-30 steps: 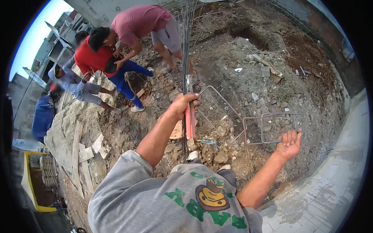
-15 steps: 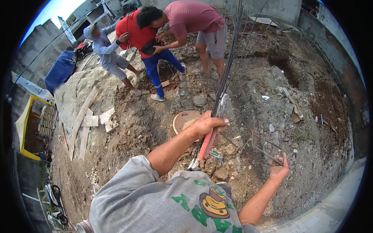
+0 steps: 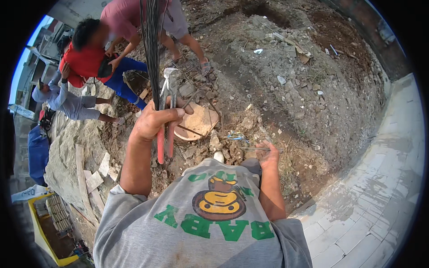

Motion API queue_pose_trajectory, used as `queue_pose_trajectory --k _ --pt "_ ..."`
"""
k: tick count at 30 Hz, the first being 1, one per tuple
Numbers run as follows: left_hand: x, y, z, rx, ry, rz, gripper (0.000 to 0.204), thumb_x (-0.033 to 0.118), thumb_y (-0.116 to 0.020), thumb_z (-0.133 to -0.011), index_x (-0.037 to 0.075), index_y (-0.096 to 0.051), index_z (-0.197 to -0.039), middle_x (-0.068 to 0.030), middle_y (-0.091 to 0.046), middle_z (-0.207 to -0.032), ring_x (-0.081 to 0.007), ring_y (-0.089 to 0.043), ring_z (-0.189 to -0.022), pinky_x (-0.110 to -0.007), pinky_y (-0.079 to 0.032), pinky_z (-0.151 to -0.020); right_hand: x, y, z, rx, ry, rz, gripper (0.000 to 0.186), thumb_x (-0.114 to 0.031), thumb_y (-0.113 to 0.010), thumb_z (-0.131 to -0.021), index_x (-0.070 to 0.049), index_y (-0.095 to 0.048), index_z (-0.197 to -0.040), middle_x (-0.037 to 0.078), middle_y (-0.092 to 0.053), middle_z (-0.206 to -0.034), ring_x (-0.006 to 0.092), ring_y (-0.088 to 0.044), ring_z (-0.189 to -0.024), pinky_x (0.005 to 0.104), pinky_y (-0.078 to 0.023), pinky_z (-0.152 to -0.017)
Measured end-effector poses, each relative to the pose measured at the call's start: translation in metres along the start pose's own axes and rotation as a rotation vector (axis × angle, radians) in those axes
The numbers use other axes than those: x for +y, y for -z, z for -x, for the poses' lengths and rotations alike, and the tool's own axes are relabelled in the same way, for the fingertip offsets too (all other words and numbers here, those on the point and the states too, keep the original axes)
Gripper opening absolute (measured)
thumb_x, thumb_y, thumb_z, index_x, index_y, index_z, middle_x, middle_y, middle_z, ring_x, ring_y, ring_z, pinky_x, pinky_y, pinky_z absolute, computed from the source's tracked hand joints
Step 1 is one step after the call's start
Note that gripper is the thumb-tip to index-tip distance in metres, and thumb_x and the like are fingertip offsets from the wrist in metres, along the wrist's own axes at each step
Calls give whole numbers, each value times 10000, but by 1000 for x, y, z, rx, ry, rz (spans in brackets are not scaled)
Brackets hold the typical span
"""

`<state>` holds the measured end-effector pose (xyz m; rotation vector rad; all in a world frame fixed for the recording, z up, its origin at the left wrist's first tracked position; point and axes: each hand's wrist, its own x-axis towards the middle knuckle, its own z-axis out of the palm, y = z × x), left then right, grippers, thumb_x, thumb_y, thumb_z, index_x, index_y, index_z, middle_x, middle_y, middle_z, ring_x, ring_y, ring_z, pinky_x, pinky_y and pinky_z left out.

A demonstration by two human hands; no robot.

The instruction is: The person gathers tie wires, pliers, and metal stirrups, then carries them over to a rebar frame. They position a stirrup on the frame, bend rebar rods, and fasten the metal pieces together with tie wire using pliers and by hand.

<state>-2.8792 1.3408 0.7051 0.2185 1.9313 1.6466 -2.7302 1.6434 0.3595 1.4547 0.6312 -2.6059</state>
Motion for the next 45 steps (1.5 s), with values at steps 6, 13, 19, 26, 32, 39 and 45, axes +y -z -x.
queue_pose_trajectory --k 6,13,19,26,32,39,45 --pt "7 18 3 -34 5 -303 234 158 -622 -723 -3 -666 -888 6 -523 -634 -84 -486 -566 -239 -381 -537 -39 -25 36 -156 469 68 341 -227 -550 -851 4 -566 -1100 38 -585 -743 166 -597 -636 317 -541 -542" --pt "27 12 10 -47 106 -229 253 116 -636 -710 -26 -641 -919 -33 -521 -665 -122 -517 -517 -257 -421 -373 -39 -154 87 -563 694 1193 546 -161 -638 -783 -112 -501 -1309 87 -515 -1261 119 -604 -841 282 -502 -766" --pt "24 -1 15 -59 6 -92 255 95 -633 -703 -72 -616 -896 -66 -518 -684 -155 -495 -441 -290 -450 -310 -21 -170 43 -761 937 1370 437 -155 -677 -754 -103 -616 -1184 89 -549 -1227 125 -604 -825 323 -457 -864" --pt "17 -7 20 -38 85 -28 222 87 -622 -703 -66 -609 -863 -73 -516 -686 -162 -494 -441 -291 -441 -300 -18 -151 63 -915 -71 1112 368 -365 -686 -781 -141 -649 -1071 9 -631 -779 63 -562 -669 213 -411 -529" --pt "11 -6 28 52 -10 -54 214 93 -621 -710 -51 -609 -867 -69 -542 -708 -139 -498 -485 -274 -422 -322 9 -138 68 -630 428 1277 433 -455 -685 -753 -63 -672 -938 26 -591 -645 167 -564 -609 307 -439 -597" --pt "-29 -17 25 -277 -42 -231 145 145 -642 -769 20 -635 -840 -6 -556 -663 -106 -518 -592 -270 -414 -528 -8 -155 53 -145 814 1374 471 -503 -616 -821 -38 -667 -764 68 -607 -595 186 -576 -568 342 -466 -590" --pt "-57 -5 38 -120 -100 -58 178 184 -648 -771 21 -630 -840 -7 -551 -657 -109 -510 -604 -269 -415 -582 -21 -156 0 -71 978 1297 447 -462 -627 -828 -37 -607 -692 45 -564 -557 147 -529 -511 326 -425 -503"
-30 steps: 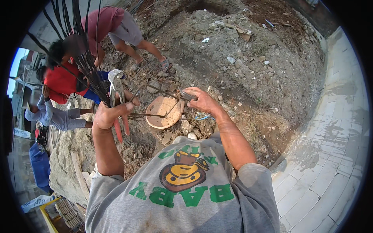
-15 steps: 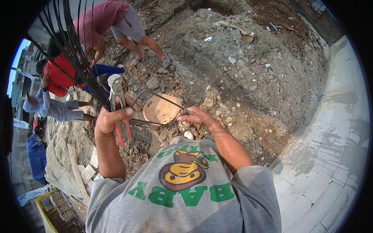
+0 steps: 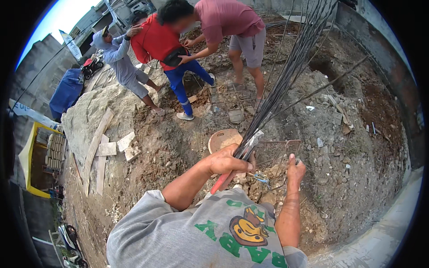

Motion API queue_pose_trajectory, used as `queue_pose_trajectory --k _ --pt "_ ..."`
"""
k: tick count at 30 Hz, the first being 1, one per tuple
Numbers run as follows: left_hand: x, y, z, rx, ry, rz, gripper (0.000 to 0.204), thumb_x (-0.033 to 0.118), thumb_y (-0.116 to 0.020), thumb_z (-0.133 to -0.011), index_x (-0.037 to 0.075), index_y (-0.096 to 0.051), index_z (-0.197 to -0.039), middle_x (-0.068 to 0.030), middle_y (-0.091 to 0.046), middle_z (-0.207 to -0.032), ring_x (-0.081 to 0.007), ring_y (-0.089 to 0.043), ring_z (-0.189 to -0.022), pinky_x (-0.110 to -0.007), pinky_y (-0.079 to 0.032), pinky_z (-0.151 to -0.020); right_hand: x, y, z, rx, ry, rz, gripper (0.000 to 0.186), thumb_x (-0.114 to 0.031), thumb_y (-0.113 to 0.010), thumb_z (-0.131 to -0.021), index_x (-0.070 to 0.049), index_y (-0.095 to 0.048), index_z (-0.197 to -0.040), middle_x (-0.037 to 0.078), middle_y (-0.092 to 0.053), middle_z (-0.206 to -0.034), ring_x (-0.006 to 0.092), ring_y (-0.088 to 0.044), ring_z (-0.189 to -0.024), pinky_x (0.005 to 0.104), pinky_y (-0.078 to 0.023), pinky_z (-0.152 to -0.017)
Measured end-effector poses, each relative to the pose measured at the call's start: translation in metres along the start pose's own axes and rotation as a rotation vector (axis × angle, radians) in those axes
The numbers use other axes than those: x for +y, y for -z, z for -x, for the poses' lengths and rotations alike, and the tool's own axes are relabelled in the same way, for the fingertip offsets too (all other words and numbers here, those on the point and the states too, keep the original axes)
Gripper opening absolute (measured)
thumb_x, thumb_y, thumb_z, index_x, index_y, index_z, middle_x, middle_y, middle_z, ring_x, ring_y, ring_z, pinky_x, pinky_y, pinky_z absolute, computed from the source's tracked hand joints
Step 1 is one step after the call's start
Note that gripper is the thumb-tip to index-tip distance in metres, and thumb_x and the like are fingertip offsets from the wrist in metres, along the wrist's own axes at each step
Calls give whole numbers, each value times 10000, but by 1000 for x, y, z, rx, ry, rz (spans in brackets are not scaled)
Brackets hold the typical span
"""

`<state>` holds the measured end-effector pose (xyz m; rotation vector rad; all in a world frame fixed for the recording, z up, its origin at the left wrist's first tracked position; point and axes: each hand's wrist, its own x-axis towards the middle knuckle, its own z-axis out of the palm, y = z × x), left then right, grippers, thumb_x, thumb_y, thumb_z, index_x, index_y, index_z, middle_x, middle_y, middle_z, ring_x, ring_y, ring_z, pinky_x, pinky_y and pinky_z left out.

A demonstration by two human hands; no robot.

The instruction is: The person gathers tie wires, pliers, and metal stirrups, then carries them over to a rebar frame. They position a stirrup on the frame, bend rebar rods, and fasten the metal pieces together with tie wire using pliers and by hand.

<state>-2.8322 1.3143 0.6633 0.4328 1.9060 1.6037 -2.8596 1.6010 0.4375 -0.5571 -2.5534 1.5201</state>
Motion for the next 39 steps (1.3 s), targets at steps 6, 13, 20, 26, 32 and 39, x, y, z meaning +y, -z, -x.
queue_pose_trajectory --k 6,13,20,26,32,39 --pt "-18 42 38 100 25 263 190 210 -669 -776 38 -598 -814 -1 -523 -629 -107 -496 -599 -259 -391 -592 88 73 -28 422 -465 -513 331 -366 -613 -865 -69 -563 -728 -10 -460 -525 106 -399 -399 246 -289 -364" --pt "-67 43 35 470 255 -102 235 257 -646 -771 26 -615 -750 -23 -552 -606 -133 -522 -575 -305 -413 -569 138 124 41 345 -511 -388 206 -245 -617 -858 -59 -537 -821 20 -495 -555 134 -459 -410 267 -368 -371" --pt "-98 16 22 566 429 -350 255 289 -628 -761 34 -635 -761 -63 -600 -631 -190 -573 -614 -346 -452 -632 254 183 154 273 -940 -207 164 -170 -611 -825 -30 -532 -853 28 -443 -536 159 -441 -387 295 -359 -325" --pt "-136 -8 24 739 556 -381 296 281 -581 -747 27 -647 -885 -142 -623 -671 -280 -604 -647 -396 -463 -649 328 217 210 64 -1100 -44 247 -224 -664 -803 -15 -548 -745 62 -475 -554 196 -459 -394 322 -370 -334" --pt "-142 -57 10 827 595 -460 259 260 -614 -735 26 -582 -628 -68 -548 -552 -194 -528 -540 -343 -414 -556 294 257 186 -39 -1153 -101 330 -263 -683 -788 40 -555 -755 115 -533 -607 235 -527 -450 386 -442 -395" --pt "-162 -88 -5 760 729 -548 285 267 -601 -739 31 -648 -892 -177 -641 -729 -334 -629 -737 -417 -459 -715 301 297 146 40 -852 217 424 -349 -681 -773 56 -570 -827 114 -556 -615 205 -540 -474 355 -437 -439"
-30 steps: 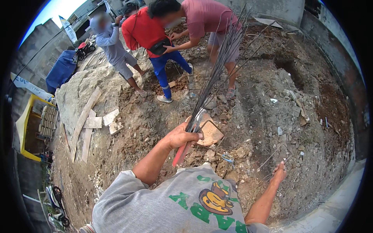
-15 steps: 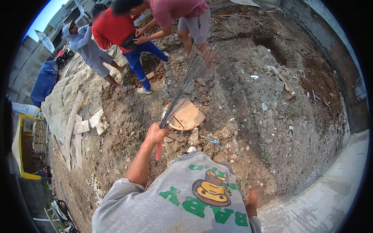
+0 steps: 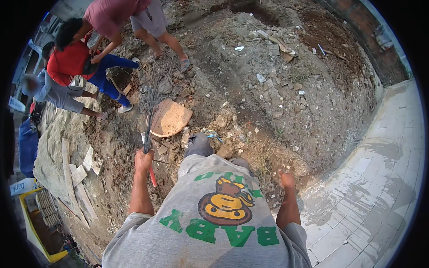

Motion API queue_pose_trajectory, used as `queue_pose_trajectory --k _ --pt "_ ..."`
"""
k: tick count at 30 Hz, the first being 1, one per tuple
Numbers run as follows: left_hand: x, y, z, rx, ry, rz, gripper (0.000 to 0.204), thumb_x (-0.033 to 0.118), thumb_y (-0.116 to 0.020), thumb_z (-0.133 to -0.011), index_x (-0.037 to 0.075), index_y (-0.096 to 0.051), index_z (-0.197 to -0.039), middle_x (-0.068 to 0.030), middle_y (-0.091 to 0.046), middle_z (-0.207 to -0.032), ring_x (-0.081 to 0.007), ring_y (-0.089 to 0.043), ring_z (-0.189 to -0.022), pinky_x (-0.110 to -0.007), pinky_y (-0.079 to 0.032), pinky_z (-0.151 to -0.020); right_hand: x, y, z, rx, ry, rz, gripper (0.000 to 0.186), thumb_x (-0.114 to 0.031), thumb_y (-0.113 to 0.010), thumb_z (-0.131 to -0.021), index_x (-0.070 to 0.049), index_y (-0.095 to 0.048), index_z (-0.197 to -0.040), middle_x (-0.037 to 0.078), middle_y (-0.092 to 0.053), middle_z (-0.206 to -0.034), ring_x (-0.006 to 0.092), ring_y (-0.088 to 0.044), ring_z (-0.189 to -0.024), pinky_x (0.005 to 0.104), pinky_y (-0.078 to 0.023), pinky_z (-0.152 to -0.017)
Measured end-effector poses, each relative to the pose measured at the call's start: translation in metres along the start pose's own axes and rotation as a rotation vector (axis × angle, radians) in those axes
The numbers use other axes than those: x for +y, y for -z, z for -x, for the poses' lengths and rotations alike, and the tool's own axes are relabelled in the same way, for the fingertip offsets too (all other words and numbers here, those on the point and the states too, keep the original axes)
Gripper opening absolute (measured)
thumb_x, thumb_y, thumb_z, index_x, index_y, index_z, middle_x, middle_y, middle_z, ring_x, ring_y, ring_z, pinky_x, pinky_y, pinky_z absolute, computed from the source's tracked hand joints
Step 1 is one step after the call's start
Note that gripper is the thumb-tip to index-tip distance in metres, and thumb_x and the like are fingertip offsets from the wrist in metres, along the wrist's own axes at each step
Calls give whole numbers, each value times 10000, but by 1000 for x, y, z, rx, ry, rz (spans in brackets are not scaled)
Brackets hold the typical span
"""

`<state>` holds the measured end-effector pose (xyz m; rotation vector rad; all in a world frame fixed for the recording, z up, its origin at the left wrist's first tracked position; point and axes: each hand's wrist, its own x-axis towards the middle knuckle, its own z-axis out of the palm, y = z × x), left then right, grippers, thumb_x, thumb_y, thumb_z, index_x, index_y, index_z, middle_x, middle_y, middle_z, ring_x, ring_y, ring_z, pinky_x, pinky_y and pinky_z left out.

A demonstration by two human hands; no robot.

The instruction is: The person gathers tie wires, pliers, and metal stirrups, then carries them over to a rebar frame. They position a stirrup on the frame, bend rebar rods, and fasten the metal pieces together with tie wire using pliers and by hand.

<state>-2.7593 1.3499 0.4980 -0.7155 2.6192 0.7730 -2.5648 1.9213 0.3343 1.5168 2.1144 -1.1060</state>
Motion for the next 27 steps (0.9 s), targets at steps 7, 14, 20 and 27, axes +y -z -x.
queue_pose_trajectory --k 7,14,20,27 --pt "35 -15 -20 13 -28 34 281 266 -606 -742 24 -643 -879 -172 -637 -705 -321 -632 -717 -407 -461 -691 -81 -4 -3 -187 17 81 408 -354 -674 -786 42 -574 -778 102 -583 -608 195 -561 -477 331 -434 -446" --pt "101 -43 -110 -126 -42 52 303 293 -609 -751 -8 -634 -763 -156 -612 -628 -284 -608 -616 -395 -456 -626 -208 -42 -8 -213 -17 -30 403 -347 -671 -794 34 -582 -699 107 -583 -578 201 -564 -463 329 -442 -443" --pt "158 -69 -255 -289 -4 31 287 307 -618 -755 22 -652 -755 -126 -637 -652 -253 -626 -639 -381 -463 -638 -296 -88 -108 -120 17 -149 402 -340 -667 -789 12 -570 -620 104 -568 -549 207 -532 -436 333 -411 -423" --pt "255 -91 -428 -360 -83 112 339 342 -638 -709 10 -659 -648 -133 -646 -637 -253 -644 -643 -363 -488 -657 -329 -105 -283 31 185 438 337 -261 -640 -764 56 -578 -666 134 -566 -554 252 -548 -446 387 -412 -420"
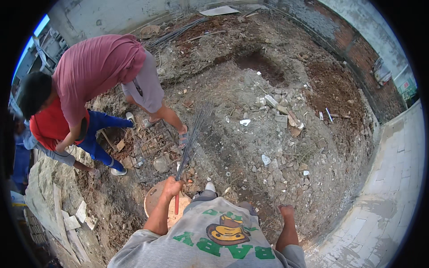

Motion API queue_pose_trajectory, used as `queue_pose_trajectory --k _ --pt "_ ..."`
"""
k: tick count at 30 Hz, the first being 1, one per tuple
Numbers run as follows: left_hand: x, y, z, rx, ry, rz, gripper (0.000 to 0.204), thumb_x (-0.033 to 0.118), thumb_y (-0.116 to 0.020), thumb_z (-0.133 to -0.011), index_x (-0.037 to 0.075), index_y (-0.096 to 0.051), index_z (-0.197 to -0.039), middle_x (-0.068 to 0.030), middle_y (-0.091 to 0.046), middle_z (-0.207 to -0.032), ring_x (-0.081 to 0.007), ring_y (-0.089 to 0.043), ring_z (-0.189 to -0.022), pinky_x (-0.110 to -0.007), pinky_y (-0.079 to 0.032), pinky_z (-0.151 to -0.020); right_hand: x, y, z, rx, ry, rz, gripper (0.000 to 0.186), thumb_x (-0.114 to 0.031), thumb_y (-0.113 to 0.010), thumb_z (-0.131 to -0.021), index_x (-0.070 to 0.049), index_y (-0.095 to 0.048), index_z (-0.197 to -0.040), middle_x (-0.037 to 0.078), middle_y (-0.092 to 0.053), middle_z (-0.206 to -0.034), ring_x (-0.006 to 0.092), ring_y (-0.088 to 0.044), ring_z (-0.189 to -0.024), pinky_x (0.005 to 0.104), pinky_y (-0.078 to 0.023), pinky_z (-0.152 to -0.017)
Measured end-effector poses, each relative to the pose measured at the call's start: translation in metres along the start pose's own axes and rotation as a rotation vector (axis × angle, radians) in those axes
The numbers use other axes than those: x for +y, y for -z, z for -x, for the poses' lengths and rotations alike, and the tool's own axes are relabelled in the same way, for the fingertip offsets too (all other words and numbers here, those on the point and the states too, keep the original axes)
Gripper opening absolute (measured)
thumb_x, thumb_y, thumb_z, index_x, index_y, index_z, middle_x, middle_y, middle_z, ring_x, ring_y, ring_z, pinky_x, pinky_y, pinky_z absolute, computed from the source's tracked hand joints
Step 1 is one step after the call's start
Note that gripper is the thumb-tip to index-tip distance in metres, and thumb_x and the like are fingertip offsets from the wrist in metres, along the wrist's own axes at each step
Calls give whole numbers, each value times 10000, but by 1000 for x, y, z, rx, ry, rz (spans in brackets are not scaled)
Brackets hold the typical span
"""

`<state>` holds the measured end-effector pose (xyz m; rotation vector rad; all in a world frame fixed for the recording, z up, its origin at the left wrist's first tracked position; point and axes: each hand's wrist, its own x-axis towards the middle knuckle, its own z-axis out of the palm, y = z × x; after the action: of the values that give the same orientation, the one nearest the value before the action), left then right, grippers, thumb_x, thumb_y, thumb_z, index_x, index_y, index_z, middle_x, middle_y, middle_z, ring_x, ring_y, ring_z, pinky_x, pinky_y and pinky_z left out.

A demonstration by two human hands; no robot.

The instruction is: The person gathers tie wires, pliers, and metal stirrups, then carries them over to a rebar frame. They position a stirrup on the frame, bend rebar rods, and fasten the metal pieces together with tie wire using pliers and by hand.

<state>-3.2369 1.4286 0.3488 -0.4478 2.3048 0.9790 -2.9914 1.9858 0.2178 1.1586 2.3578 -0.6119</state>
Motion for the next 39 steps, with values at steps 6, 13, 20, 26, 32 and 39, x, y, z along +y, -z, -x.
queue_pose_trajectory --k 6,13,20,26,32,39 --pt "111 30 -125 -42 -84 275 322 293 -643 -736 -4 -632 -612 -109 -617 -580 -195 -603 -532 -344 -463 -540 -105 39 -22 65 -238 -376 263 -215 -616 -778 22 -589 -667 111 -559 -548 241 -524 -429 398 -396 -405" --pt "274 38 -268 -15 -65 583 147 119 -616 -777 12 -621 -676 -40 -562 -550 -127 -529 -481 -268 -398 -464 -178 38 -180 -340 -576 -595 253 -237 -637 -808 -36 -570 -670 73 -537 -583 209 -515 -448 360 -407 -404" --pt "438 66 -436 138 26 728 125 129 -617 -789 15 -619 -738 -26 -564 -568 -109 -505 -490 -263 -371 -464 -451 245 -459 -22 81 3 440 -385 -604 -794 53 -633 -829 270 -645 -895 385 -642 -858 424 -501 -748" --pt "592 107 -504 240 -108 547 213 192 -625 -792 31 -610 -654 -22 -557 -548 -104 -482 -464 -261 -343 -447 -648 459 -511 5 282 -361 339 -327 -614 -814 11 -629 -800 111 -596 -639 217 -587 -611 351 -460 -590" --pt "714 136 -565 281 -245 482 306 237 -627 -785 41 -588 -554 -11 -528 -506 -106 -460 -436 -273 -342 -450 -704 464 -577 31 260 -834 322 -345 -629 -860 -66 -599 -703 5 -547 -584 93 -471 -478 253 -368 -461" --pt "846 143 -630 -71 -260 279 226 231 -625 -793 14 -659 -738 -35 -610 -610 -101 -515 -517 -266 -380 -478 -818 449 -563 -323 284 -1177 261 -318 -663 -835 -66 -599 -815 22 -592 -634 70 -476 -456 223 -350 -414"
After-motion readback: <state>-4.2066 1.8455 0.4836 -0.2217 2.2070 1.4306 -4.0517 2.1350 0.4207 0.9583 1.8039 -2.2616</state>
